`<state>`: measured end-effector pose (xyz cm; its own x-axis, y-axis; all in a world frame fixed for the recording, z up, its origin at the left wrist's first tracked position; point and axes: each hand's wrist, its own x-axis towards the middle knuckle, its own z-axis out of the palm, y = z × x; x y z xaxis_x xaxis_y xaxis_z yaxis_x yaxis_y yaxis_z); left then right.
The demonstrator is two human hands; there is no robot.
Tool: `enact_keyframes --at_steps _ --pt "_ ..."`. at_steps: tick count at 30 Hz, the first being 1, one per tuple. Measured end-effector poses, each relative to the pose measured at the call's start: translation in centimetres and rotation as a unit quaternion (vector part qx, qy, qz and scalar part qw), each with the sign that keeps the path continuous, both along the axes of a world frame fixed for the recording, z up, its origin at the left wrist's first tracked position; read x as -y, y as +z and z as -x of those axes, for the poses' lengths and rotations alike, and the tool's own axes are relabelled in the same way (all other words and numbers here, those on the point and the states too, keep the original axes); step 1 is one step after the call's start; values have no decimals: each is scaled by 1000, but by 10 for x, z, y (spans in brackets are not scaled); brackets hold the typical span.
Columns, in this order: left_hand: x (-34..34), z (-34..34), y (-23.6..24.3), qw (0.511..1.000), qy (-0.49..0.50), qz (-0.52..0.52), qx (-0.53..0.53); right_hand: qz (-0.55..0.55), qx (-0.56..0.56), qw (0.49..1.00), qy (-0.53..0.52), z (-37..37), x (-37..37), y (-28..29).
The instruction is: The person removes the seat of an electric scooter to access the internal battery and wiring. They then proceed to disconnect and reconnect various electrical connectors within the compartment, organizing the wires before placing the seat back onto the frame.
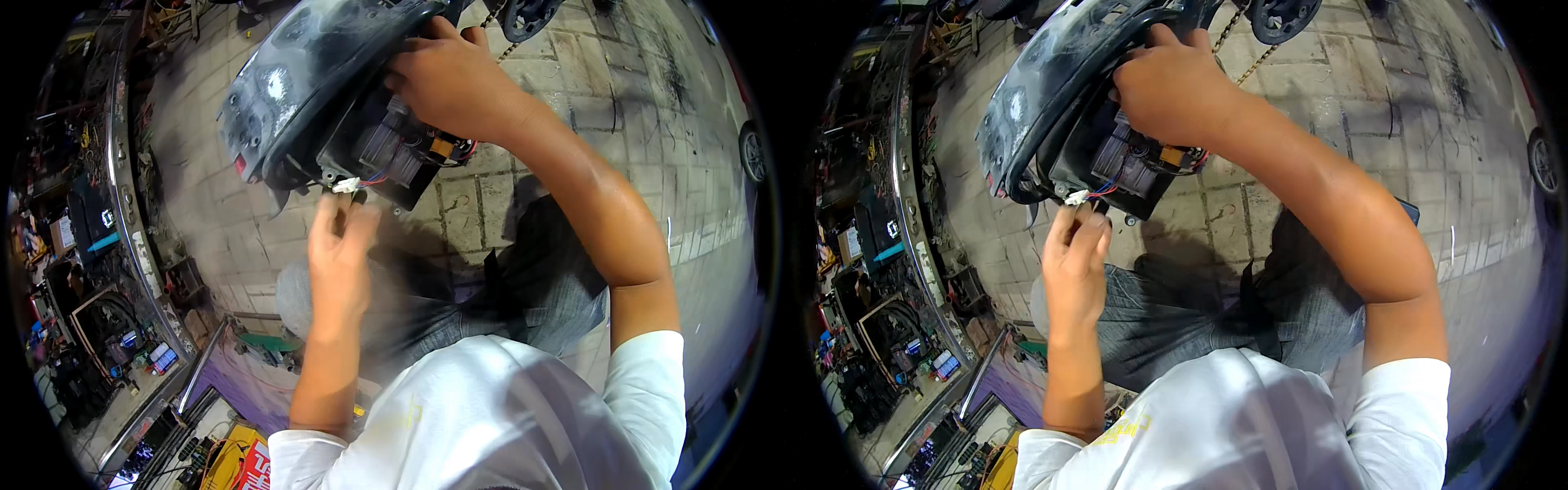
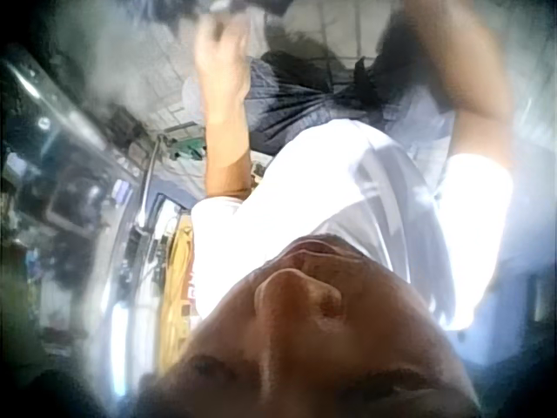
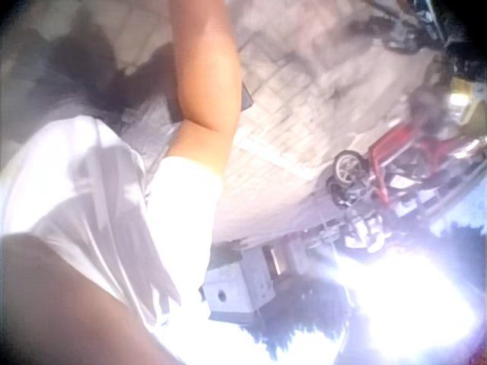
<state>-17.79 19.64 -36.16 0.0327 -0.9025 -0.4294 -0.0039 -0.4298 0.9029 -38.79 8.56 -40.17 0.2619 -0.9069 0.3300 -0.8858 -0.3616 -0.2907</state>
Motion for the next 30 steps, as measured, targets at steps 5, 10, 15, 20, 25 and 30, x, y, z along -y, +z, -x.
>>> enact_keyframes --at_steps 5,10,15,20,25,30 --pt "13 14 -6 997 -47 65 2 -71 -39 996 37 -14 -4 13" --pt "12 10 -11 998 -40 37 -22 -80 -17 996 39 -19 -5 7" --pt "6 13 -25 996 24 61 -67 -158 114 979 68 11 -7 36" --pt "7 17 -27 985 54 -82 -142 -281 139 947 -77 97 -7 57" --pt "12 19 -38 984 53 -57 -160 -313 286 903 68 108 -17 15" --pt "26 5 -24 975 70 -51 -205 -260 244 926 125 87 -33 39"
